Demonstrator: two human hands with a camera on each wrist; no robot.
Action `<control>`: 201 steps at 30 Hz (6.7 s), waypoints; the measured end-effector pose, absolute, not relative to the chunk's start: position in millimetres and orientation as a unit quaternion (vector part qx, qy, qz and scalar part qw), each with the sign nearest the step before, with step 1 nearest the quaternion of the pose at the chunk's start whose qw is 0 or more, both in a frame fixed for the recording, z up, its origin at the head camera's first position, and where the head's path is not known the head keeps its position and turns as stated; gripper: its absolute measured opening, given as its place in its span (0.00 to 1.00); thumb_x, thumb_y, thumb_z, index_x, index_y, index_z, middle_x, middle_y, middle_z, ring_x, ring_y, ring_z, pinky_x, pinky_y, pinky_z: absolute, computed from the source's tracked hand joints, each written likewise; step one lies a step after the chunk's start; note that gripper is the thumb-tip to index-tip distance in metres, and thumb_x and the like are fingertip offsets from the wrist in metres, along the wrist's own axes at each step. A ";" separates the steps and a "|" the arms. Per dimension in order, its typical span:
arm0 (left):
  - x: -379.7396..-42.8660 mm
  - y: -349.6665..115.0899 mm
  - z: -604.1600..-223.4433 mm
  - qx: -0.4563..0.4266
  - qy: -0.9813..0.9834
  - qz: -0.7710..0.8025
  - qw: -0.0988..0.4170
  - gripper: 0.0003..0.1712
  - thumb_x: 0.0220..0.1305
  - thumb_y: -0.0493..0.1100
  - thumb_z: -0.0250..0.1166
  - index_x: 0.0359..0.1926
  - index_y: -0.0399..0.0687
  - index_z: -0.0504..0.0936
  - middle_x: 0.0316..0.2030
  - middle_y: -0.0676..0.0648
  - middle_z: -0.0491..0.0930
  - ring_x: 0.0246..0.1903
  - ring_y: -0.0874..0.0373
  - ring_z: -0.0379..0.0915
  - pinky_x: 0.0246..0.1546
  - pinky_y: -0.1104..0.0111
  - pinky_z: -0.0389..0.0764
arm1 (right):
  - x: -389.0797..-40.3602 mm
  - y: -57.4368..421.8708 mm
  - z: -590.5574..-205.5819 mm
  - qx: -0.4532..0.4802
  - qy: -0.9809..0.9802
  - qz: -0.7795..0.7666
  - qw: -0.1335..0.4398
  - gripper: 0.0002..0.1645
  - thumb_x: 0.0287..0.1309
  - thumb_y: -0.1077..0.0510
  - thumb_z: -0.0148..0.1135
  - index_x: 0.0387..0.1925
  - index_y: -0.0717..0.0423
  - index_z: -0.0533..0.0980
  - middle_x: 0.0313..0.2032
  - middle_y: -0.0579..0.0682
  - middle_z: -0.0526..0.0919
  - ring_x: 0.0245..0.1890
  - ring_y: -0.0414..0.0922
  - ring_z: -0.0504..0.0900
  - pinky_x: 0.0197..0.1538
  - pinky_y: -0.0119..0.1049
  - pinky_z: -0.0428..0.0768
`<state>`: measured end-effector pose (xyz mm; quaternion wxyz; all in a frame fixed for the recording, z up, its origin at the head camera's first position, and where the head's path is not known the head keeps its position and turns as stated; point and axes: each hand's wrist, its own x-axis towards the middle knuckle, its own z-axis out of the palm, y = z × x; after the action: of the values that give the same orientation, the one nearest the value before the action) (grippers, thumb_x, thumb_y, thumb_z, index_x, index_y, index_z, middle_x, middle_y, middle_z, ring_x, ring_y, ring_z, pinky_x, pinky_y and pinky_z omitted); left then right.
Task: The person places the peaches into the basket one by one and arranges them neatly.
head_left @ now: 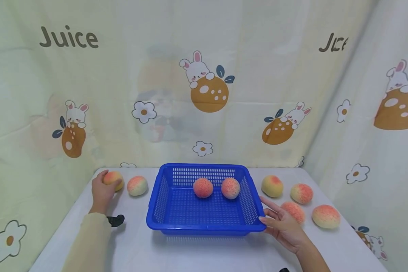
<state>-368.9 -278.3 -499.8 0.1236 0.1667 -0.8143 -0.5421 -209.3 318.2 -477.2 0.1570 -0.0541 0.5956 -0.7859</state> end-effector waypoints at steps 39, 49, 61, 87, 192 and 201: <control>-363.0 -278.2 -498.2 0.201 -0.811 -0.539 0.103 0.46 0.69 0.49 0.68 0.80 0.49 0.55 0.78 0.35 0.54 0.78 0.36 0.49 0.76 0.44 0.57 | -209.6 318.8 -481.2 -0.061 0.583 -0.796 0.153 0.38 0.73 0.69 0.53 0.77 0.40 0.60 0.46 0.43 0.84 0.48 0.41 0.87 0.56 0.40 0.85; -360.8 -276.7 -495.6 0.203 -0.807 -0.543 0.110 0.44 0.70 0.46 0.68 0.80 0.50 0.57 0.79 0.37 0.54 0.79 0.37 0.46 0.77 0.44 0.55 | -209.9 317.3 -478.8 -0.047 0.592 -0.791 0.149 0.40 0.72 0.67 0.55 0.79 0.43 0.57 0.46 0.44 0.84 0.47 0.41 0.87 0.56 0.41 0.85; -354.5 -279.8 -499.4 0.196 -0.800 -0.555 0.115 0.45 0.68 0.49 0.69 0.80 0.50 0.57 0.79 0.38 0.54 0.79 0.38 0.48 0.77 0.44 0.57 | -209.9 316.2 -477.4 -0.044 0.590 -0.792 0.153 0.40 0.72 0.67 0.56 0.79 0.42 0.57 0.45 0.44 0.83 0.46 0.40 0.87 0.56 0.40 0.85; -343.4 -288.1 -489.5 0.122 -0.836 -0.521 0.118 0.42 0.67 0.53 0.70 0.77 0.50 0.64 0.77 0.38 0.60 0.71 0.37 0.60 0.71 0.44 0.68 | -210.7 315.4 -478.1 -0.049 0.587 -0.794 0.153 0.39 0.72 0.68 0.55 0.78 0.42 0.58 0.45 0.44 0.84 0.47 0.41 0.87 0.56 0.41 0.85; -368.8 -160.6 -390.5 -0.216 -0.865 -0.453 -0.024 0.29 0.64 0.54 0.72 0.66 0.66 0.78 0.67 0.47 0.71 0.63 0.47 0.68 0.58 0.53 0.77 | -209.5 316.4 -476.4 -0.034 0.595 -0.788 0.156 0.41 0.72 0.66 0.57 0.79 0.43 0.55 0.45 0.44 0.83 0.46 0.42 0.87 0.56 0.41 0.85; -372.5 -153.3 -393.2 -0.235 -0.867 -0.439 -0.032 0.29 0.64 0.51 0.73 0.66 0.62 0.79 0.63 0.45 0.72 0.61 0.45 0.71 0.59 0.53 0.80 | -208.9 315.7 -476.2 -0.030 0.589 -0.793 0.154 0.38 0.72 0.67 0.57 0.76 0.39 0.62 0.44 0.43 0.83 0.46 0.41 0.87 0.55 0.40 0.86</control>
<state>-372.5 -153.3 -393.2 -0.0318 -0.2350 -0.8666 -0.4390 -208.9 315.7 -476.2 0.1543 -0.0301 0.5891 -0.7926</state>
